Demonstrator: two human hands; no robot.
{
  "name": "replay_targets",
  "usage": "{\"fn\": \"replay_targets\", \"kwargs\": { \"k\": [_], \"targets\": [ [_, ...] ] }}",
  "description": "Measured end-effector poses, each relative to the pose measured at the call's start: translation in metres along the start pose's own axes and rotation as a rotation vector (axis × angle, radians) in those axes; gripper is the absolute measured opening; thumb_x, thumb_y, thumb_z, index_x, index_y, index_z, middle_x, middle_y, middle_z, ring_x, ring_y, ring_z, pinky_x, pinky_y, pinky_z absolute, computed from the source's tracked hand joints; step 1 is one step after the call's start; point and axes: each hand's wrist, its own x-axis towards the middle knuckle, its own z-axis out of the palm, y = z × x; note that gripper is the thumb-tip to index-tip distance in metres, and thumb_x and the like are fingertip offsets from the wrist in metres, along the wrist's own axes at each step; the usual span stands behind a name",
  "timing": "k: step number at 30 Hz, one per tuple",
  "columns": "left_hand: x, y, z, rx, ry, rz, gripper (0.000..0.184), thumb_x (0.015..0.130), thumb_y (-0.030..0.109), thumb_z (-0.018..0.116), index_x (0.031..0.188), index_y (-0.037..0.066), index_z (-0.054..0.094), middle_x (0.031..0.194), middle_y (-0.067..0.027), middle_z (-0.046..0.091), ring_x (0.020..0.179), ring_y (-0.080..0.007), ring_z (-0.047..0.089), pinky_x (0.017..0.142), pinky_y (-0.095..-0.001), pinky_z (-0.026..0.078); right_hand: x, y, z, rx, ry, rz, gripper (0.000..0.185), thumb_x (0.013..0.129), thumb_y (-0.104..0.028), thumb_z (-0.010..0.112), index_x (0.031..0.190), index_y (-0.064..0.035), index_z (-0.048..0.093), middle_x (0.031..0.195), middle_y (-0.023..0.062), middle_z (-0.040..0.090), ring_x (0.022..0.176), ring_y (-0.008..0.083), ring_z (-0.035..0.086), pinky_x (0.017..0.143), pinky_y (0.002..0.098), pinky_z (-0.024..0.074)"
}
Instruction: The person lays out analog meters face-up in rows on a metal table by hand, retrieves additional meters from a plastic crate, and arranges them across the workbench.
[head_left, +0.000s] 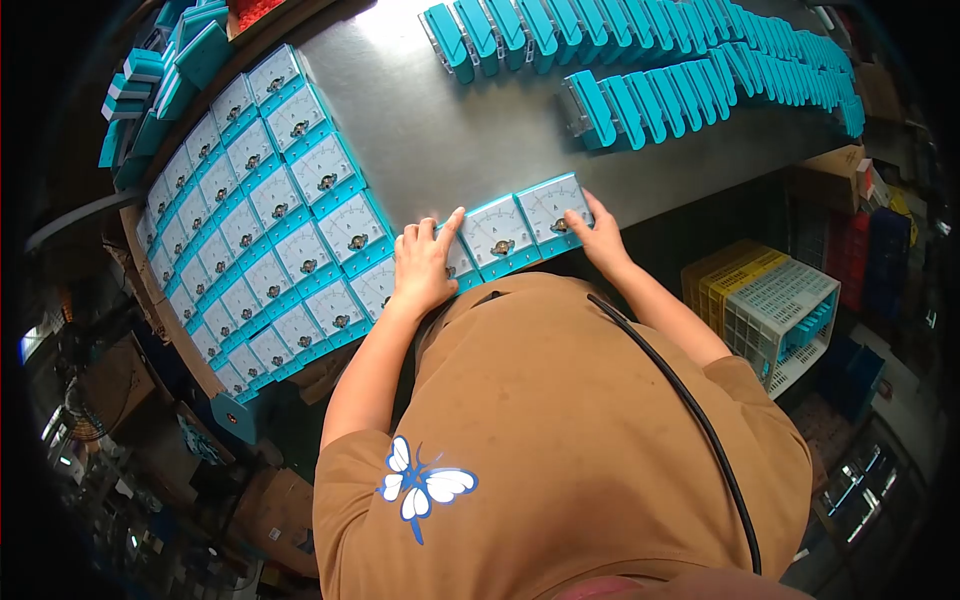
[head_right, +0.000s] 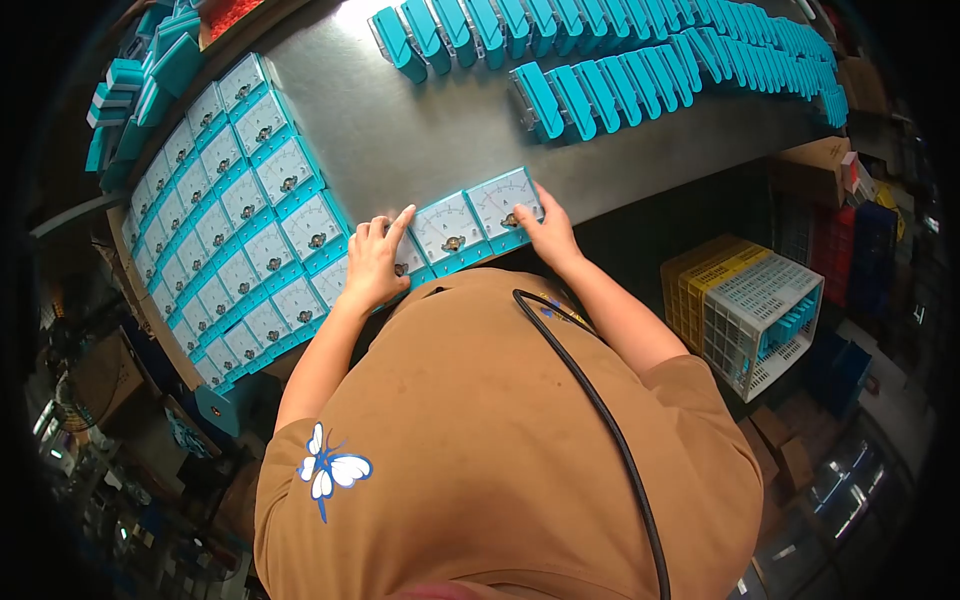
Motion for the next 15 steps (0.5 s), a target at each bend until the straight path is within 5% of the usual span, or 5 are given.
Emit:
{"fn": "replay_targets", "kwargs": {
  "k": [2,6,10,12,15],
  "targets": [
    [0.001,0.000,-0.001,-0.006,-0.016,-0.015,0.108,0.054,0.008,0.081,0.151,0.027,0.038,0.132,-0.0161,0.050,0.123,-0.0373,0.046,0.103,-0.0473,0.041,-0.005,-0.004,0.001,-0.572,0.085,0.017,0.060,0.088,-0.022,0.072,0.141,-0.0010,0.051,0.118,0.0183,0.063,0.110,0.0307,0.058,0.101,0.0403,0.0435],
    [0.002,0.000,-0.005,-0.018,-0.045,-0.008,0.108,0.055,0.009,0.082,0.151,0.029,0.039,0.135,-0.0175,0.049,0.127,-0.0382,0.045,0.106,-0.0481,0.040,-0.006,-0.033,-0.019,-0.689,0.211,-0.375,0.057,0.083,-0.021,0.074,0.135,-0.0043,0.055,0.119,0.0174,0.060,0.110,0.0362,0.054,0.098,0.0444,0.0425],
    [0.042,0.007,-0.021,-0.204,0.131,0.002,0.100,0.064,0.023,0.087,0.151,0.016,0.038,0.143,-0.0177,0.047,0.135,-0.0366,0.041,0.110,-0.0503,0.035,0.046,-0.083,-0.074,-0.654,0.474,-0.684,0.056,0.085,-0.020,0.069,0.134,-0.0006,0.052,0.133,0.0190,0.054,0.120,0.0389,0.051,0.102,0.0466,0.0391],
    [0.094,0.023,-0.030,-0.222,0.215,0.141,0.098,0.067,0.027,0.085,0.151,0.010,0.037,0.144,-0.0171,0.049,0.132,-0.0355,0.044,0.110,-0.0486,0.037,0.096,-0.070,-0.084,-0.787,0.572,-0.561,0.071,0.098,-0.043,0.052,0.150,0.0018,0.034,0.156,0.0216,0.034,0.146,0.0400,0.028,0.117,0.0570,0.0189],
    [0.175,0.070,-0.026,-0.328,0.335,0.242,0.101,0.067,0.027,0.086,0.152,0.011,0.034,0.146,-0.0166,0.048,0.130,-0.0355,0.047,0.110,-0.0463,0.039,0.146,-0.045,-0.074,-0.920,0.512,-0.466,0.074,0.100,-0.049,0.043,0.154,0.0001,0.028,0.162,0.0210,0.025,0.152,0.0386,0.015,0.119,0.0618,0.0050]
  ]
}}
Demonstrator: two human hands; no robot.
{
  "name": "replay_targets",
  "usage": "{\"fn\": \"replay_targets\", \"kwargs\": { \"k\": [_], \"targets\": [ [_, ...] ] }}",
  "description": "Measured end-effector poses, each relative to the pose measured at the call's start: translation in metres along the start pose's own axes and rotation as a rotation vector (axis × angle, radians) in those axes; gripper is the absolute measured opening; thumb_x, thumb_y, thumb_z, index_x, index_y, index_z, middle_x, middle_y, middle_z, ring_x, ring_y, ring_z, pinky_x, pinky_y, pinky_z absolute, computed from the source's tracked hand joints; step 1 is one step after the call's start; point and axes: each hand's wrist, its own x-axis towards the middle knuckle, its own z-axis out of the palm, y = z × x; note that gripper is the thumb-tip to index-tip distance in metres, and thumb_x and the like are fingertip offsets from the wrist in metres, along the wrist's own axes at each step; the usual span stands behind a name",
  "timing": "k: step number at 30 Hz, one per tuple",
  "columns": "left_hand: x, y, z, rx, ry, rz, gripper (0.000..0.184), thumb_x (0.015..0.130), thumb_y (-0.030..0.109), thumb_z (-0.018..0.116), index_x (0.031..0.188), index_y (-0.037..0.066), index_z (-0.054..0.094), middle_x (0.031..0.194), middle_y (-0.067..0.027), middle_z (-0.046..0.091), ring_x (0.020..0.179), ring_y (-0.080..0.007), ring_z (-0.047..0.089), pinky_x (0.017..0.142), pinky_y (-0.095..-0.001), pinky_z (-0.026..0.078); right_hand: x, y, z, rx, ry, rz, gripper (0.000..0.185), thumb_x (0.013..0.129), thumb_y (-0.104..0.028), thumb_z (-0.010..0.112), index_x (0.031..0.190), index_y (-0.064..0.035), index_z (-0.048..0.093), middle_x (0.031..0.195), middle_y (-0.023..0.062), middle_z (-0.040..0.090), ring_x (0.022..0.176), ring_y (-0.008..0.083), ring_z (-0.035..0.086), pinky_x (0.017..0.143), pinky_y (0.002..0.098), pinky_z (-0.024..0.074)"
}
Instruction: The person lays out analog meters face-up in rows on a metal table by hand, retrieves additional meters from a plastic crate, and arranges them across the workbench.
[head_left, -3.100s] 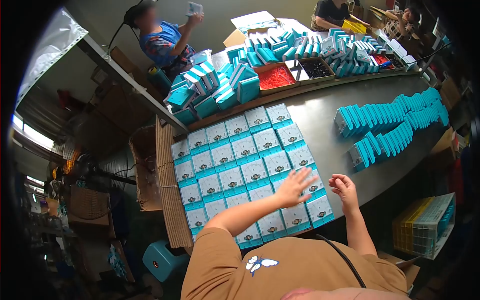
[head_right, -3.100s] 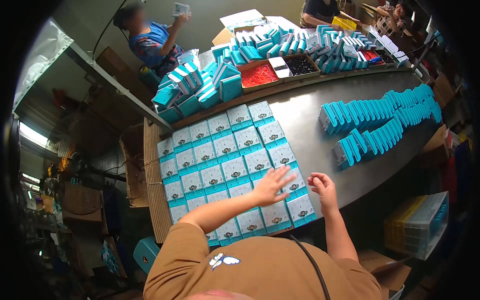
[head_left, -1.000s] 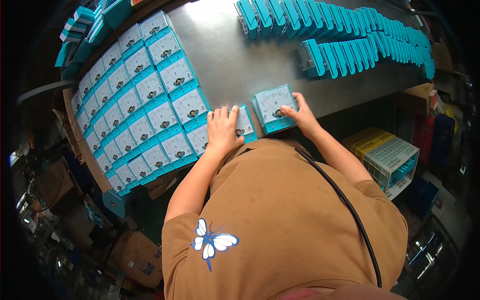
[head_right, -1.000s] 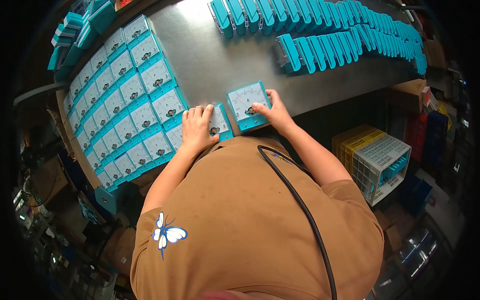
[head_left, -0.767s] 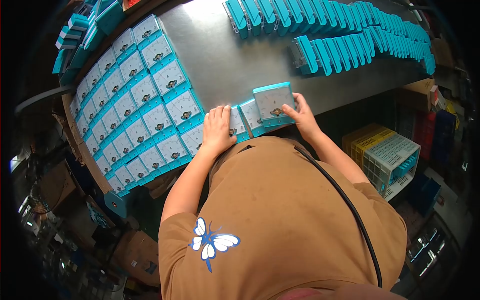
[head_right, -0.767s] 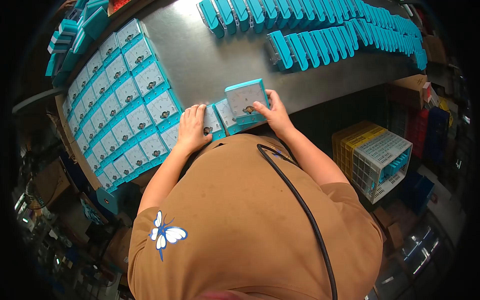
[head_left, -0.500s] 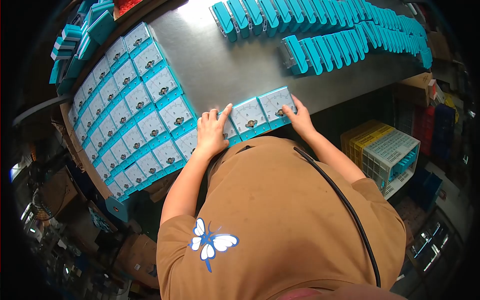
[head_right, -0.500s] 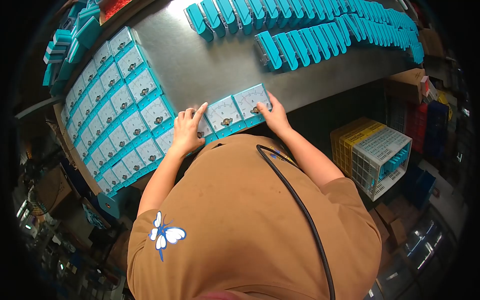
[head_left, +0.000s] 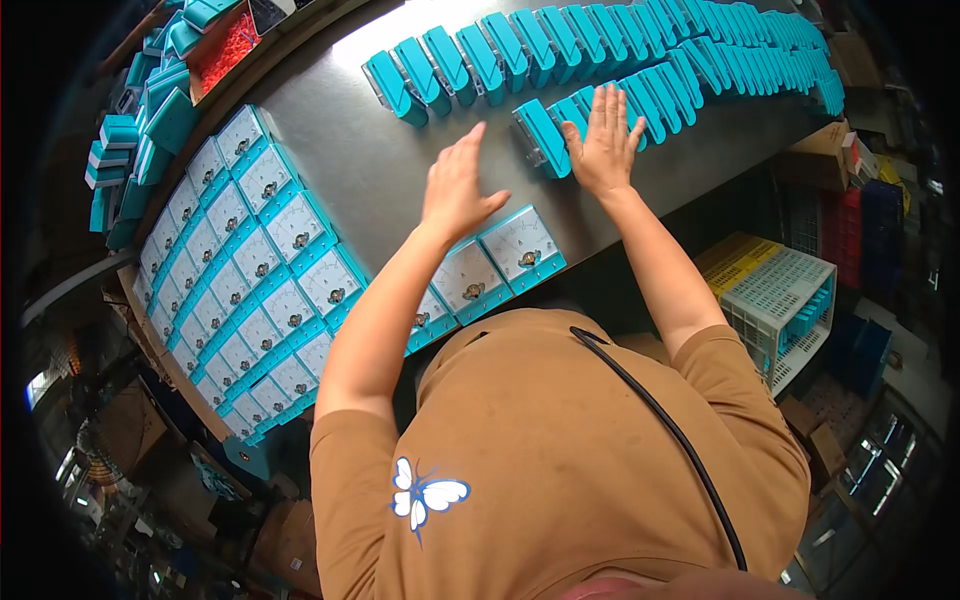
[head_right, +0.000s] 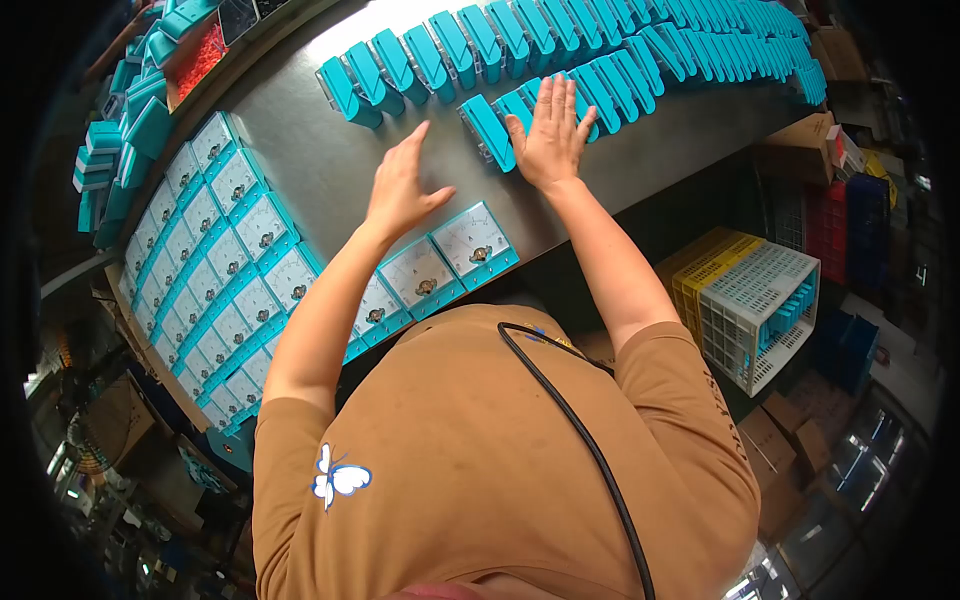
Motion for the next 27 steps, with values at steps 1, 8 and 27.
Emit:
{"fn": "replay_targets", "kwargs": {
  "k": [1,8,27],
  "targets": [
    [0.020,0.012,0.010,0.012,0.021,0.005,0.106,0.065,0.026,0.088,0.153,0.011,0.031,0.145,-0.0172,0.050,0.130,-0.0361,0.048,0.110,-0.0458,0.039,0.006,-0.005,0.000,0.003,-0.014,-0.008,0.074,0.100,-0.048,0.042,0.155,0.0001,0.027,0.162,0.0208,0.024,0.152,0.0385,0.014,0.119,0.0620,0.0036],
    [0.026,0.006,0.030,-0.100,0.246,-0.104,0.090,0.056,0.023,0.087,0.132,0.006,0.042,0.124,-0.0158,0.056,0.115,-0.0373,0.055,0.099,-0.0462,0.046,0.015,-0.004,-0.001,-0.004,-0.038,0.020,0.096,0.086,-0.057,0.060,0.154,0.0011,0.026,0.162,0.0254,0.018,0.153,0.0397,0.008,0.119,0.0623,0.0005],
    [-0.100,-0.078,-0.096,0.536,-0.348,-0.237,0.100,0.059,0.029,0.086,0.146,0.010,0.041,0.121,-0.0128,0.057,0.118,-0.0302,0.052,0.100,-0.0421,0.041,-0.050,-0.170,0.023,1.020,-0.709,0.365,0.065,0.082,-0.035,0.082,0.124,0.0006,0.048,0.107,0.0145,0.064,0.099,0.0185,0.062,0.088,0.0334,0.0504]
  ]
}}
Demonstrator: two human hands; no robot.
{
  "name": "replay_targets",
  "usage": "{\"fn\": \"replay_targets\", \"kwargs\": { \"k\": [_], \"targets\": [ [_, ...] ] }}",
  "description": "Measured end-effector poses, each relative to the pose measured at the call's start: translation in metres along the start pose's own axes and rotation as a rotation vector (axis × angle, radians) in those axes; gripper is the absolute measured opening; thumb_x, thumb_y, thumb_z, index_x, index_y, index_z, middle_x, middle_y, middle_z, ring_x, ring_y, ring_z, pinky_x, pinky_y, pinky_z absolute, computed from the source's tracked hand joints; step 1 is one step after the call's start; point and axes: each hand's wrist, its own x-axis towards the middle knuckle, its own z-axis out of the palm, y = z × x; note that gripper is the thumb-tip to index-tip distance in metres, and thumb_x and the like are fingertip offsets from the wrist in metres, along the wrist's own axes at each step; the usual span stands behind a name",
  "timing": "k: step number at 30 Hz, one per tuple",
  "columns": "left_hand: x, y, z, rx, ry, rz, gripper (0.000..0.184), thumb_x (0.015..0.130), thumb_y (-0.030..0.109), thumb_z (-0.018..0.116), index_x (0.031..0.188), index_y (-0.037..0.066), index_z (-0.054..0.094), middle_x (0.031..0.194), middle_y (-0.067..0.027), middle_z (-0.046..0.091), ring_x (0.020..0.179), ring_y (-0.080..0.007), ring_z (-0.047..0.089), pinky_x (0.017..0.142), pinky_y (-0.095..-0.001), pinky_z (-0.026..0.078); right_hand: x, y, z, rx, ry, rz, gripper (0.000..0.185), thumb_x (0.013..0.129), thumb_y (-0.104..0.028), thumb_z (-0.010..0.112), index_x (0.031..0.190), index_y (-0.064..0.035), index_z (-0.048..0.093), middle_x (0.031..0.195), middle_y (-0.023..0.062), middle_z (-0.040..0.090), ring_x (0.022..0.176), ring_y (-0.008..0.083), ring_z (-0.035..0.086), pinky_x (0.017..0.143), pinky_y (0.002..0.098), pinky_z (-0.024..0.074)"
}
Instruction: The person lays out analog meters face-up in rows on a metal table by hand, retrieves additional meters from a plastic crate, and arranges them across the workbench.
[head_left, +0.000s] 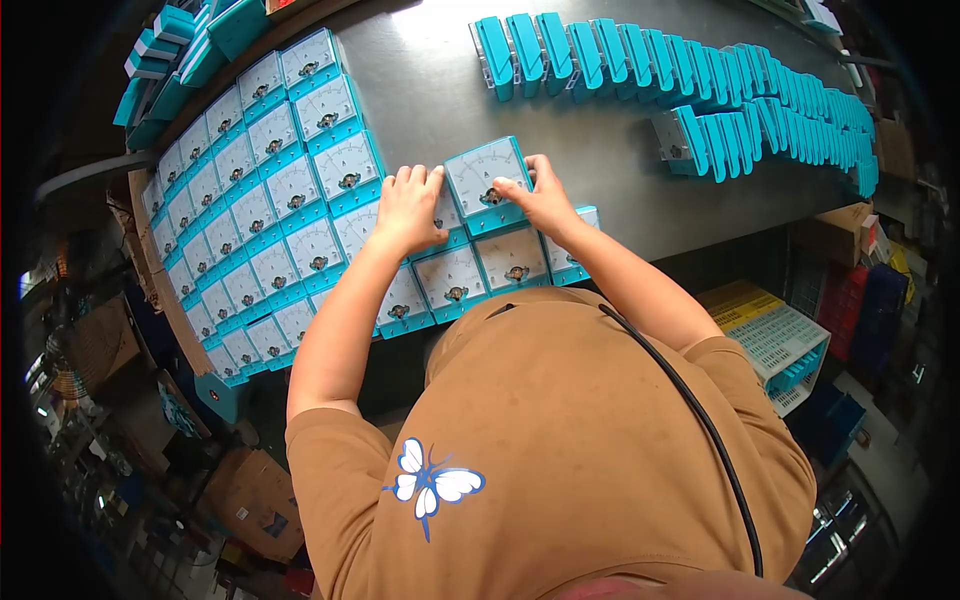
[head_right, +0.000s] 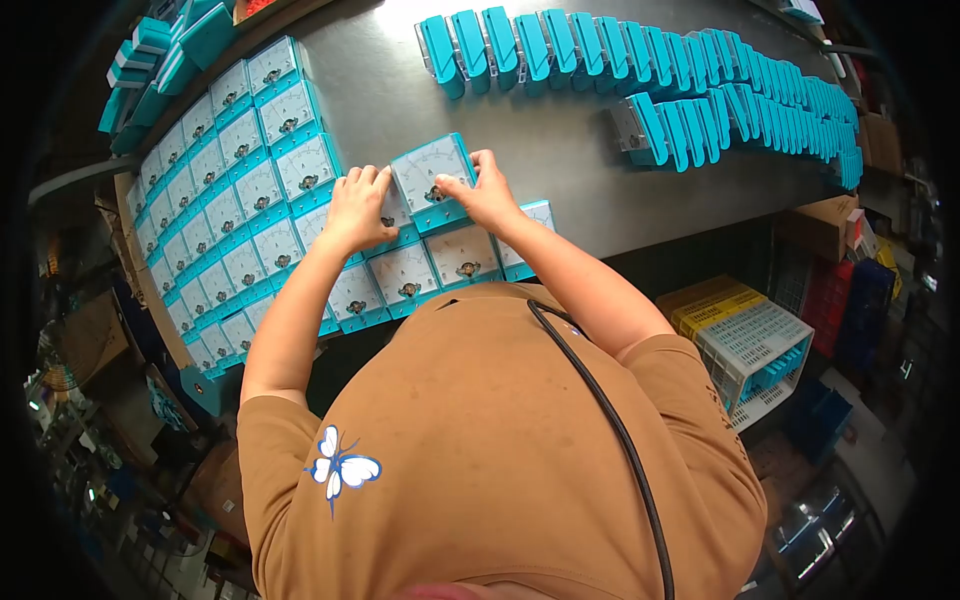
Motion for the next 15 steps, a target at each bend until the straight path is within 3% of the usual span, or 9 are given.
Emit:
{"fn": "replay_targets", "kwargs": {
  "k": [3,4,6,9,10,12,15],
  "targets": [
    [-0.001,0.000,0.008,-0.135,-0.025,-0.041,0.111,0.060,0.029,0.088,0.154,0.015,0.031,0.130,-0.0142,0.053,0.124,-0.0310,0.049,0.105,-0.0430,0.039,0.003,0.009,-0.032,0.012,0.085,-0.016,0.057,0.083,-0.033,0.082,0.118,0.0016,0.053,0.106,0.0117,0.064,0.098,0.0190,0.063,0.086,0.0321,0.0508],
    [0.000,0.001,0.007,-0.140,-0.039,-0.046,0.111,0.060,0.028,0.089,0.154,0.017,0.030,0.130,-0.0142,0.053,0.124,-0.0314,0.049,0.105,-0.0432,0.039,-0.001,0.006,-0.047,0.164,0.109,-0.017,0.055,0.085,-0.028,0.081,0.120,0.0013,0.052,0.106,0.0118,0.064,0.099,0.0188,0.064,0.086,0.0312,0.0513],
    [0.001,0.004,0.004,-0.153,-0.061,-0.061,0.113,0.060,0.026,0.089,0.155,0.020,0.029,0.131,-0.0143,0.053,0.125,-0.0321,0.049,0.104,-0.0437,0.040,-0.014,-0.005,-0.071,0.177,0.237,-0.041,0.054,0.086,-0.025,0.080,0.123,0.0016,0.051,0.109,0.0148,0.066,0.101,0.0191,0.065,0.086,0.0320,0.0520],
    [0.007,0.007,0.001,-0.122,-0.128,-0.070,0.114,0.059,0.025,0.090,0.155,0.023,0.029,0.134,-0.0147,0.051,0.128,-0.0331,0.047,0.103,-0.0447,0.041,-0.012,0.026,-0.079,0.085,0.199,0.098,0.059,0.085,-0.025,0.081,0.127,0.0026,0.049,0.111,0.0160,0.065,0.101,0.0198,0.065,0.085,0.0345,0.0533],
    [0.009,0.007,-0.004,-0.139,-0.150,-0.053,0.113,0.059,0.025,0.090,0.155,0.022,0.030,0.132,-0.0150,0.052,0.127,-0.0337,0.048,0.103,-0.0448,0.042,-0.009,0.035,-0.071,-0.002,0.224,0.073,0.066,0.082,-0.027,0.082,0.132,0.0008,0.049,0.116,0.0171,0.063,0.109,0.0235,0.062,0.092,0.0395,0.0505],
    [0.012,0.003,-0.012,-0.171,-0.197,-0.027,0.113,0.059,0.023,0.090,0.155,0.019,0.030,0.130,-0.0158,0.054,0.125,-0.0347,0.050,0.104,-0.0450,0.043,-0.009,0.038,-0.063,-0.751,0.347,0.054,0.071,0.078,-0.026,0.084,0.136,-0.0027,0.049,0.125,0.0200,0.058,0.119,0.0306,0.055,0.101,0.0442,0.0435],
    [0.048,-0.032,-0.006,-0.523,-0.089,0.046,0.108,0.063,0.024,0.089,0.154,0.015,0.032,0.132,-0.0206,0.056,0.124,-0.0372,0.054,0.104,-0.0444,0.045,-0.009,-0.007,-0.066,-0.954,0.453,-0.314,0.073,0.078,-0.030,0.081,0.139,-0.0062,0.049,0.134,0.0219,0.052,0.127,0.0361,0.046,0.108,0.0469,0.0361]
  ]
}}
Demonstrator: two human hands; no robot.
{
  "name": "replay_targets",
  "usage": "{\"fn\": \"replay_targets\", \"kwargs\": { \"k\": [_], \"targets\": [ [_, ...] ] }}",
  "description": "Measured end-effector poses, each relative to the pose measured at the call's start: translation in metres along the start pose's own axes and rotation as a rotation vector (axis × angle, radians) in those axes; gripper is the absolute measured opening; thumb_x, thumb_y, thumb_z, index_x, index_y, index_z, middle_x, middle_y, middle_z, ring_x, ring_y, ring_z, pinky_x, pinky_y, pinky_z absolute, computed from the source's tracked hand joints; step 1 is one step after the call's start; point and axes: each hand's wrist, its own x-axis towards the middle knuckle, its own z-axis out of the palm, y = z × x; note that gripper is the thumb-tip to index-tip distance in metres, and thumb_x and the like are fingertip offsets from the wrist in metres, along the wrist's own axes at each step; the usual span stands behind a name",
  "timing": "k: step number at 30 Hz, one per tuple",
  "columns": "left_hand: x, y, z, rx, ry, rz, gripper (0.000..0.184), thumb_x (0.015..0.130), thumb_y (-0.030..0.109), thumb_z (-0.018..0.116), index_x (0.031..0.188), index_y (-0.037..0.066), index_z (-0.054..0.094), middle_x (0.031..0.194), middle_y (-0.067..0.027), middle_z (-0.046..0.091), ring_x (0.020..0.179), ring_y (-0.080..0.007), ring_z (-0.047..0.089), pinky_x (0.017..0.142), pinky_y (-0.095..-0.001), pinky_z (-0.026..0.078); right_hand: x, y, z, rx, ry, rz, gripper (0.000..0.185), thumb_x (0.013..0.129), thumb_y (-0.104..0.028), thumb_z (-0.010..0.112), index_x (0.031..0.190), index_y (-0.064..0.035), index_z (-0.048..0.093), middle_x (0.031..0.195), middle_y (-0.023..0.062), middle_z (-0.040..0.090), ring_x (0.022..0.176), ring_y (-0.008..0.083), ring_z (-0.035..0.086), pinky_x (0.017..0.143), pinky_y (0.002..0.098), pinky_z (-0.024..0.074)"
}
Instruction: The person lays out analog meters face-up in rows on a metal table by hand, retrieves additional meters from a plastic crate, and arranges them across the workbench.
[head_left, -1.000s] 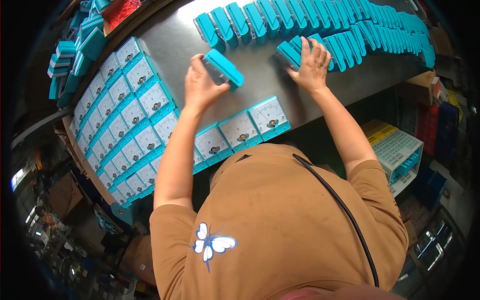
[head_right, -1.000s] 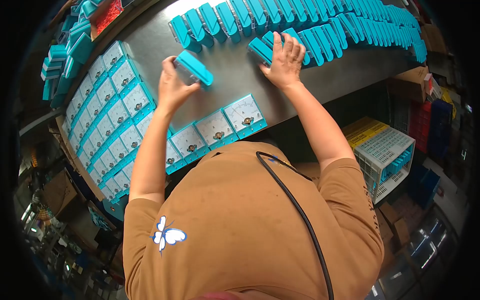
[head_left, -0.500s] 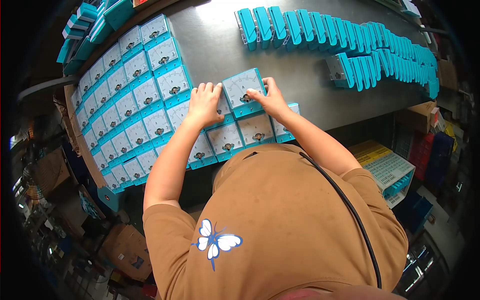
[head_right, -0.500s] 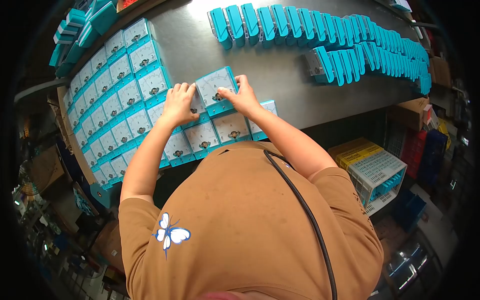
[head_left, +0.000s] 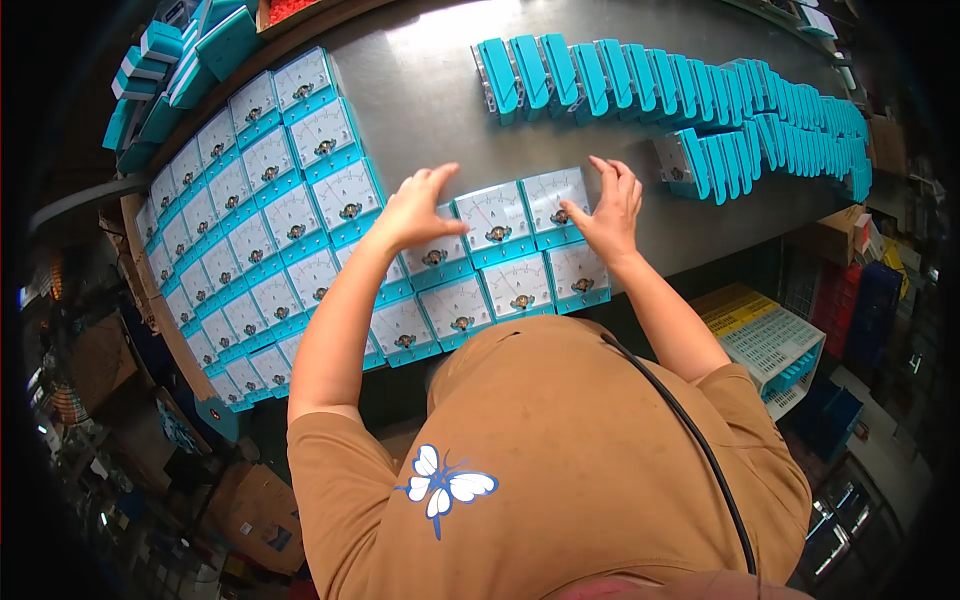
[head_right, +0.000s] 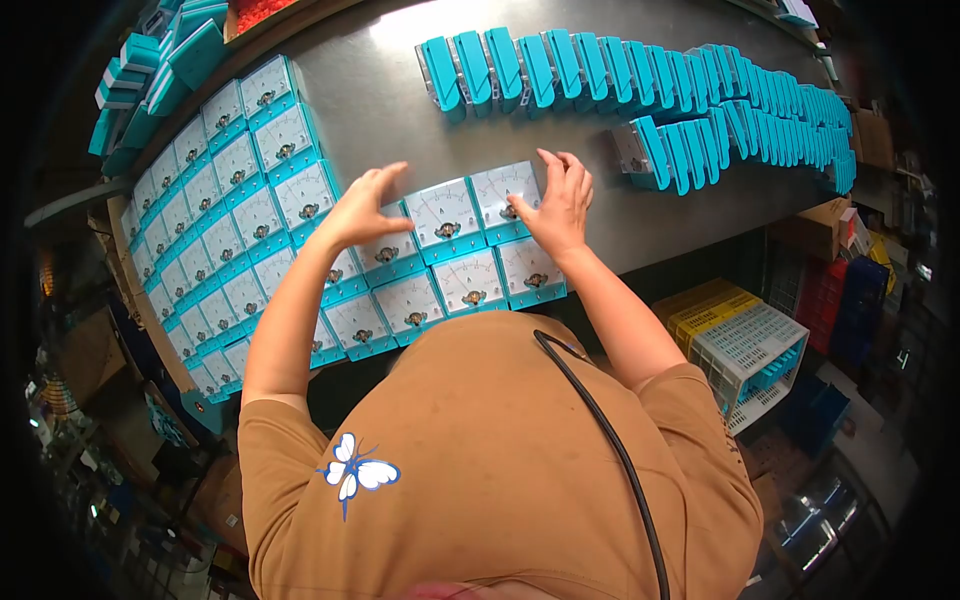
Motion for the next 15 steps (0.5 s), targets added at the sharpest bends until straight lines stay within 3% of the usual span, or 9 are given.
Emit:
{"fn": "replay_targets", "kwargs": {
  "k": [3,5,6,7,9,10,13,15],
  "targets": [
    [0.065,-0.007,-0.025,-0.106,0.345,0.054,0.104,0.066,0.025,0.088,0.153,0.013,0.032,0.134,-0.0237,0.058,0.120,-0.0380,0.059,0.102,-0.0433,0.048,0.068,0.003,-0.006,0.252,0.141,-0.208,0.073,0.081,-0.032,0.078,0.140,-0.0036,0.048,0.140,0.0223,0.048,0.130,0.0373,0.043,0.109,0.0490,0.0341],
    [0.111,0.002,-0.039,-0.115,0.531,0.135,0.106,0.065,0.025,0.088,0.154,0.013,0.031,0.134,-0.0230,0.058,0.119,-0.0372,0.060,0.100,-0.0441,0.050,0.118,-0.011,0.004,0.160,0.257,-0.176,0.076,0.086,-0.039,0.072,0.144,0.0006,0.043,0.146,0.0236,0.043,0.137,0.0386,0.038,0.114,0.0511,0.0286],
    [0.124,0.013,-0.042,-0.111,0.433,0.066,0.108,0.063,0.024,0.089,0.154,0.015,0.031,0.134,-0.0230,0.058,0.121,-0.0385,0.059,0.101,-0.0443,0.049,0.140,-0.012,0.021,0.084,0.200,-0.115,0.086,0.091,-0.052,0.062,0.150,0.0043,0.033,0.156,0.0259,0.031,0.147,0.0405,0.025,0.119,0.0551,0.0185],
    [0.136,0.026,-0.050,-0.099,0.351,-0.008,0.109,0.061,0.023,0.089,0.153,0.016,0.031,0.134,-0.0229,0.058,0.123,-0.0397,0.058,0.103,-0.0445,0.049,0.147,-0.017,0.034,-0.009,0.155,-0.049,0.090,0.092,-0.057,0.058,0.151,0.0043,0.030,0.158,0.0261,0.027,0.149,0.0403,0.020,0.119,0.0562,0.0144],
    [0.172,0.001,-0.014,-0.309,0.594,0.251,0.105,0.058,0.022,0.088,0.149,0.014,0.034,0.133,-0.0229,0.058,0.119,-0.0413,0.060,0.099,-0.0458,0.051,0.171,-0.034,0.060,-0.163,0.092,0.057,0.096,0.093,-0.066,0.049,0.154,0.0044,0.024,0.162,0.0265,0.019,0.153,0.0398,0.010,0.120,0.0583,0.0061],
    [0.169,0.004,-0.012,-0.359,0.636,0.224,0.102,0.057,0.021,0.088,0.145,0.014,0.037,0.131,-0.0215,0.059,0.117,-0.0410,0.060,0.099,-0.0461,0.050,0.175,-0.039,0.066,-0.128,0.081,0.095,0.102,0.091,-0.072,0.043,0.156,0.0037,0.021,0.164,0.0261,0.013,0.154,0.0386,0.002,0.119,0.0601,-0.0017],
    [0.117,0.009,-0.023,-0.326,0.674,0.114,0.094,0.055,0.020,0.087,0.137,0.014,0.043,0.125,-0.0174,0.060,0.116,-0.0388,0.058,0.100,-0.0463,0.049,0.174,-0.056,0.050,-0.133,-0.025,0.137,0.122,0.078,-0.084,0.052,0.157,0.0018,0.017,0.165,0.0244,0.010,0.154,0.0371,-0.002,0.120,0.0587,-0.0018],
    [0.074,0.006,-0.045,-0.106,0.637,0.026,0.093,0.053,0.022,0.087,0.137,0.015,0.046,0.121,-0.0148,0.058,0.116,-0.0357,0.056,0.099,-0.0461,0.048,0.171,-0.072,0.026,-0.280,-0.139,0.159,0.124,0.075,-0.080,0.061,0.157,0.0021,0.017,0.164,0.0243,0.010,0.154,0.0352,-0.002,0.120,0.0588,-0.0012]
  ]
}}
